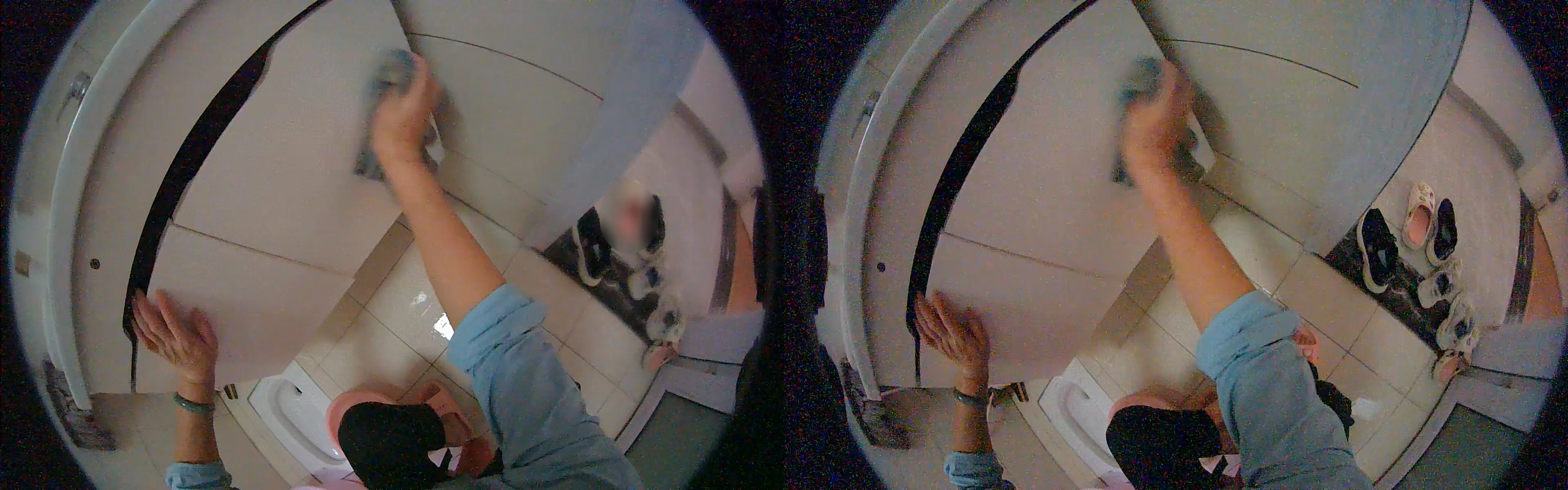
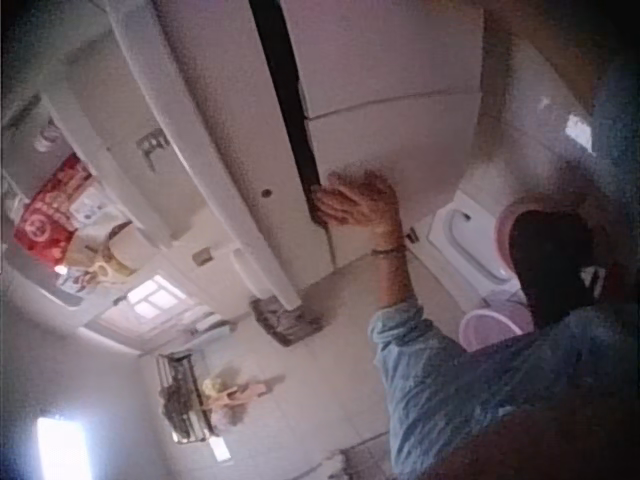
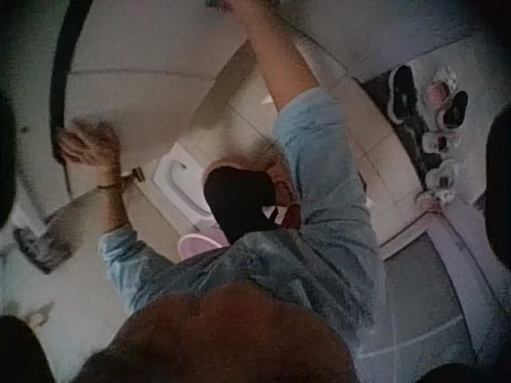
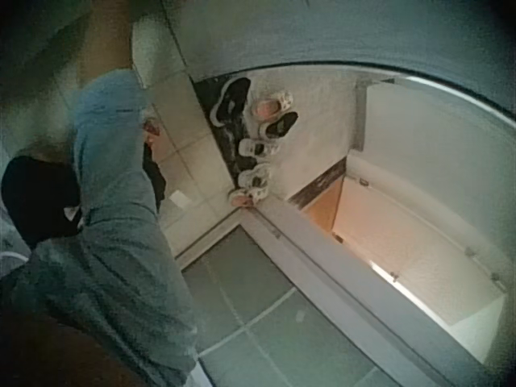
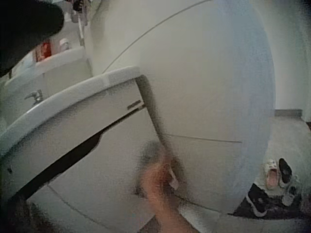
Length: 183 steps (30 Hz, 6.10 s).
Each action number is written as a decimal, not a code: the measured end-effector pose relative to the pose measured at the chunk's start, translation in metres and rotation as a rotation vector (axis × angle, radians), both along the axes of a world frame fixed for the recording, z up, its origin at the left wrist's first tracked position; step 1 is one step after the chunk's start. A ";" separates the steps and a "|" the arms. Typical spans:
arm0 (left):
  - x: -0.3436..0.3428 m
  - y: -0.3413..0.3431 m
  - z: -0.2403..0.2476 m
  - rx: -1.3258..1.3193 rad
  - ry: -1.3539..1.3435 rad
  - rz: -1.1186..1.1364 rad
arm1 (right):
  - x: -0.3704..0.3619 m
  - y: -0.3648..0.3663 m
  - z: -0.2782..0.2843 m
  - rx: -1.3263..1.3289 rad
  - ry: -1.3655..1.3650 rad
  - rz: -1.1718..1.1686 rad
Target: The person cleans a bathroom vanity and sink using a cloth. They wipe the cabinet doors and sink basin, repeatedly rinse the cloth in a pink basin, and continue wiping the sink and faucet area.
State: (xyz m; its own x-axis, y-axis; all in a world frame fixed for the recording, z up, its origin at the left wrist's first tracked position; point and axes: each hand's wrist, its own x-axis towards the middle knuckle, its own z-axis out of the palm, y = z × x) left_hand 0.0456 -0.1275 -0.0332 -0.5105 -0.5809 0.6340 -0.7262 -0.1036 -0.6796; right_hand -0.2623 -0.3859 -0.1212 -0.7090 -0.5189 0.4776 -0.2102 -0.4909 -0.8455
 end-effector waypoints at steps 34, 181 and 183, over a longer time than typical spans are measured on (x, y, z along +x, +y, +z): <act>-0.129 0.021 -0.050 -0.026 0.848 -0.177 | -0.167 0.040 -0.042 0.437 2.284 -0.220; -0.136 0.124 -0.146 0.152 2.614 -0.233 | 0.011 0.299 0.062 -0.264 0.058 1.090; -0.136 0.122 -0.153 0.173 2.628 -0.254 | 0.006 0.286 0.066 -0.234 0.074 0.902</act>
